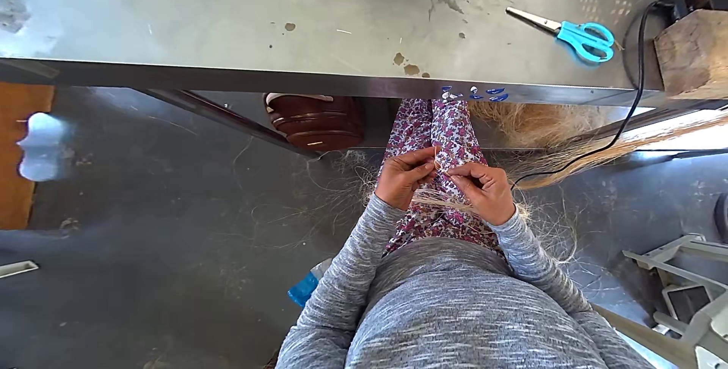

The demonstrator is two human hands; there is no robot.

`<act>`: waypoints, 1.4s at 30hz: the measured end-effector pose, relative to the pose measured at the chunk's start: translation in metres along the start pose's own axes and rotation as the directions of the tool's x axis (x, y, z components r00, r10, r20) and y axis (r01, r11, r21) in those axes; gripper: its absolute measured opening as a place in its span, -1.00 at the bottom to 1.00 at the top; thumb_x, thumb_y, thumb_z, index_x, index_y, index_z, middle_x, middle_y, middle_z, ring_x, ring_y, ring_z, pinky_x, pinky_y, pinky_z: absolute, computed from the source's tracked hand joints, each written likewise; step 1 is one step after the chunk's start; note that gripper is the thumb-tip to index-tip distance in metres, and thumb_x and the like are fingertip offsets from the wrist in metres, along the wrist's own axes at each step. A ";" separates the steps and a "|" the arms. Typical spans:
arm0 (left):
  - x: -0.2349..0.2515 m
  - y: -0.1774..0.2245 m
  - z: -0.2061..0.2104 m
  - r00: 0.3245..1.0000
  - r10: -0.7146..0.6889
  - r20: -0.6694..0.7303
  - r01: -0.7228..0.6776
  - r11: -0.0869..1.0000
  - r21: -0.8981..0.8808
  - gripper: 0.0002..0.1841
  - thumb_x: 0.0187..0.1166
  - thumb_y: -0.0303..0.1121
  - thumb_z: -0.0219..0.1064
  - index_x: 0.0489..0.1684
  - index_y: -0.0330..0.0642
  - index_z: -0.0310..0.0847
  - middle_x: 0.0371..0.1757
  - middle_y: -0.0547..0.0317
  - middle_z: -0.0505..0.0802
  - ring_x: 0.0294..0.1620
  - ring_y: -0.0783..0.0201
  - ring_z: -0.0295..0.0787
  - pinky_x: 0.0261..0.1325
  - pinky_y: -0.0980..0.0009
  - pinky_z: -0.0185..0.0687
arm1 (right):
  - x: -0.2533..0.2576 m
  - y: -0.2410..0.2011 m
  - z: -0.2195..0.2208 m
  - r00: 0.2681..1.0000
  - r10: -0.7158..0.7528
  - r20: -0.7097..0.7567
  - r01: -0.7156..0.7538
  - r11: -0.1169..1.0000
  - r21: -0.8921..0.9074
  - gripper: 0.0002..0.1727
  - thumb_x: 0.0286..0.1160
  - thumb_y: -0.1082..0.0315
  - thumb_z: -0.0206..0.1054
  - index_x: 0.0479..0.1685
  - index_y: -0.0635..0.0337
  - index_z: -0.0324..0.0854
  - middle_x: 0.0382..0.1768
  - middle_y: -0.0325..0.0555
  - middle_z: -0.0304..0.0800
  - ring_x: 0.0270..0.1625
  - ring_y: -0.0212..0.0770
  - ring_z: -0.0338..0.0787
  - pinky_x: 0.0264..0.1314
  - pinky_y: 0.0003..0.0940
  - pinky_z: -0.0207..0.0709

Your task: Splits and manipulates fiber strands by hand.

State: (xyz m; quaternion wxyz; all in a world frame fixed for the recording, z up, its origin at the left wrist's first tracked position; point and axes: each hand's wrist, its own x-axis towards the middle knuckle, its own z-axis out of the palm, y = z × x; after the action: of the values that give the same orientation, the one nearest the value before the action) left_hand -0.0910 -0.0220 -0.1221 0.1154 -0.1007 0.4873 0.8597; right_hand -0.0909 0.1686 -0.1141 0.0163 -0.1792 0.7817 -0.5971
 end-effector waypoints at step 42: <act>-0.001 0.001 0.011 0.999 -0.014 -0.038 0.017 0.996 0.085 -0.65 0.45 -0.64 0.05 0.00 -0.38 0.76 -0.24 0.18 0.92 -0.33 0.42 0.84 -0.20 0.49 0.79 | -0.024 -0.013 -0.014 0.999 0.047 0.018 -0.050 0.964 0.263 -0.84 0.46 0.55 0.32 -0.17 0.24 0.83 -0.44 -0.46 0.81 -0.56 -0.74 0.48 -0.47 -0.76 0.39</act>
State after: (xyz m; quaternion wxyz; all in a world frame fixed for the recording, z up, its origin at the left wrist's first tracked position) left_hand -0.0911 -0.0132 -0.1154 0.1171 -0.1158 0.5247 0.8352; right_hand -0.0682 0.1861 -0.1023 0.0589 -0.1595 0.6997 -0.6939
